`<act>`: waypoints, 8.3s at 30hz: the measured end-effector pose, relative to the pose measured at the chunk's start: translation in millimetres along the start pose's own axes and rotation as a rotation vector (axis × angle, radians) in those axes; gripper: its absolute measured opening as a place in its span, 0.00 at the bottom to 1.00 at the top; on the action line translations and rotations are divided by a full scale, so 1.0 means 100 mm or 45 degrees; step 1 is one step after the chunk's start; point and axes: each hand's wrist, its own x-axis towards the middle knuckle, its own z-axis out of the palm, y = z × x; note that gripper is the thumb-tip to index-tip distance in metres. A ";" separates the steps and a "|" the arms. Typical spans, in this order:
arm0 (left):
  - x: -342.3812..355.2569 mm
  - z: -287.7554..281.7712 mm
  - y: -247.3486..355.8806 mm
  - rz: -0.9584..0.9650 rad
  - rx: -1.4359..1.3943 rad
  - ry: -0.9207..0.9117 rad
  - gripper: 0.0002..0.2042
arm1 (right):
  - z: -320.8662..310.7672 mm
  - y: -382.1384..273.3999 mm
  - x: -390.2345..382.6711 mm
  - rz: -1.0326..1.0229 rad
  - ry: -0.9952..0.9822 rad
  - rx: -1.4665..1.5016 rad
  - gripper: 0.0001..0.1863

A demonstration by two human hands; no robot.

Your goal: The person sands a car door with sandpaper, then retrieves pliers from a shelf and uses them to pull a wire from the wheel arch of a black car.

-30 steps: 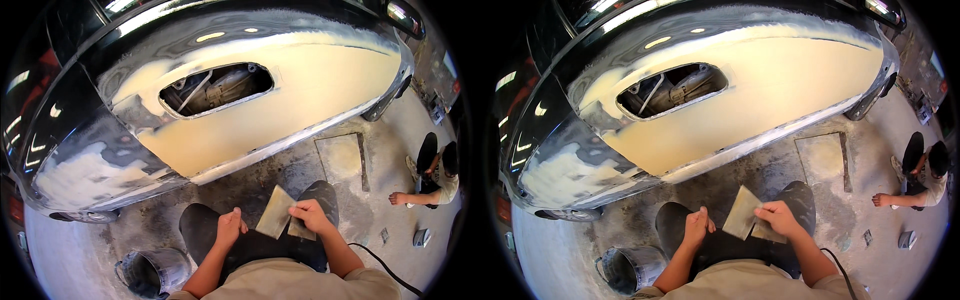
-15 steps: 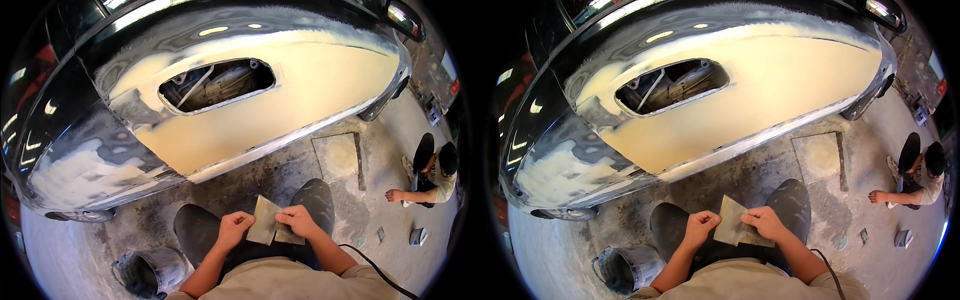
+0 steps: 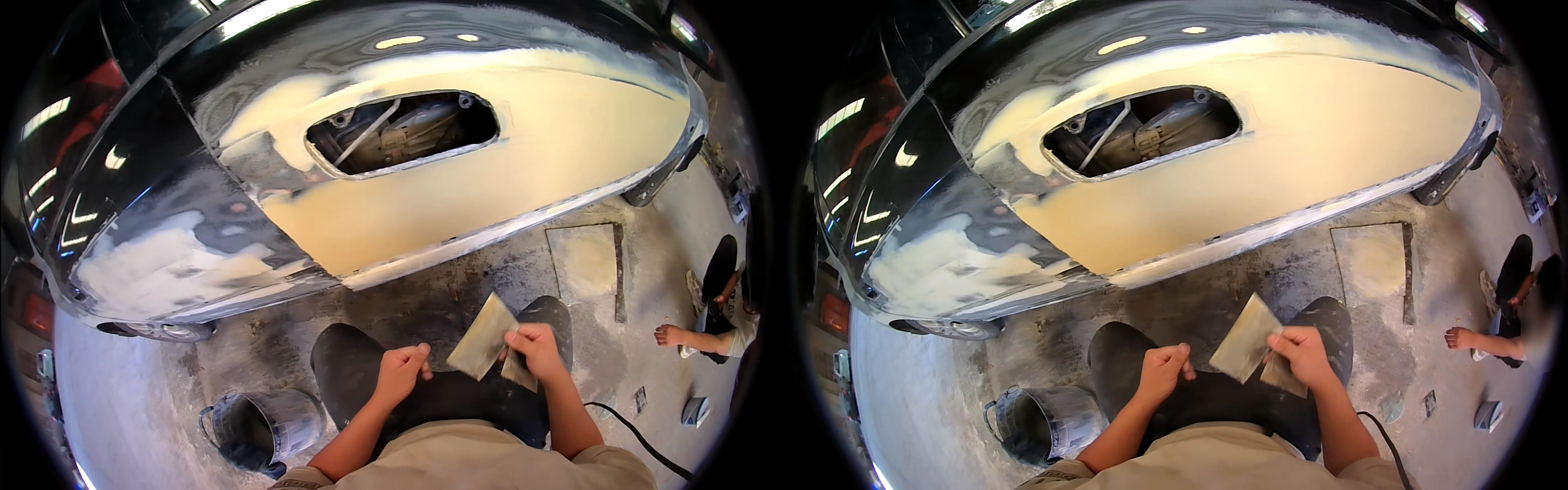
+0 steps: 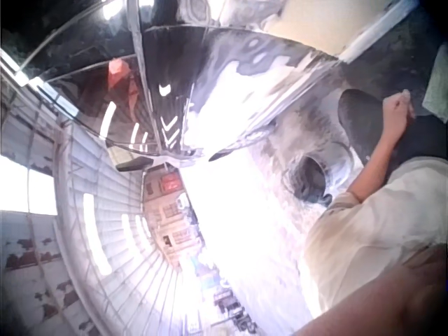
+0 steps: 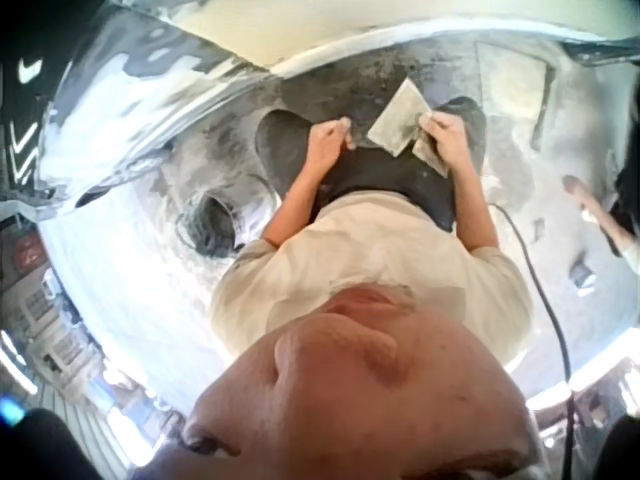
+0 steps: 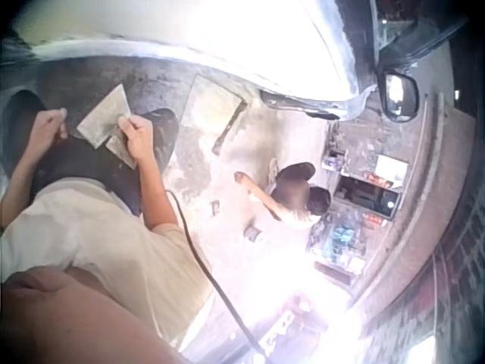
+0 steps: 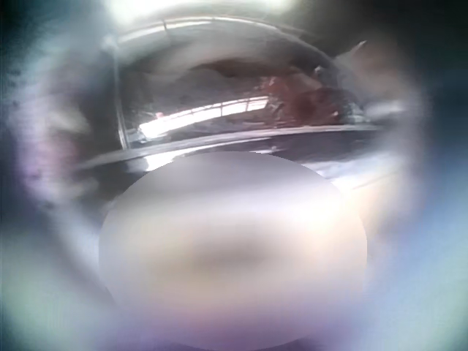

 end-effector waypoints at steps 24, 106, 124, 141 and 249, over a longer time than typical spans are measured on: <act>-0.08 -0.15 -0.07 -0.106 -0.004 -0.017 0.18 | 0.13 -0.12 0.08 -0.089 0.062 0.076 0.13; -0.12 0.39 0.26 -0.004 -0.692 -0.164 0.28 | 0.06 -0.04 0.11 -0.004 0.559 0.376 0.16; -0.29 0.96 0.67 0.380 0.244 -0.345 0.31 | 0.75 -0.33 -0.12 -0.361 0.970 -0.666 0.20; -0.16 0.95 0.49 0.288 -0.087 -0.433 0.40 | 0.84 -0.22 -0.19 -0.346 0.907 -0.625 0.21; -0.98 0.99 2.95 -0.493 0.515 -0.276 0.20 | 0.69 -2.18 -2.01 0.415 0.284 -0.262 0.30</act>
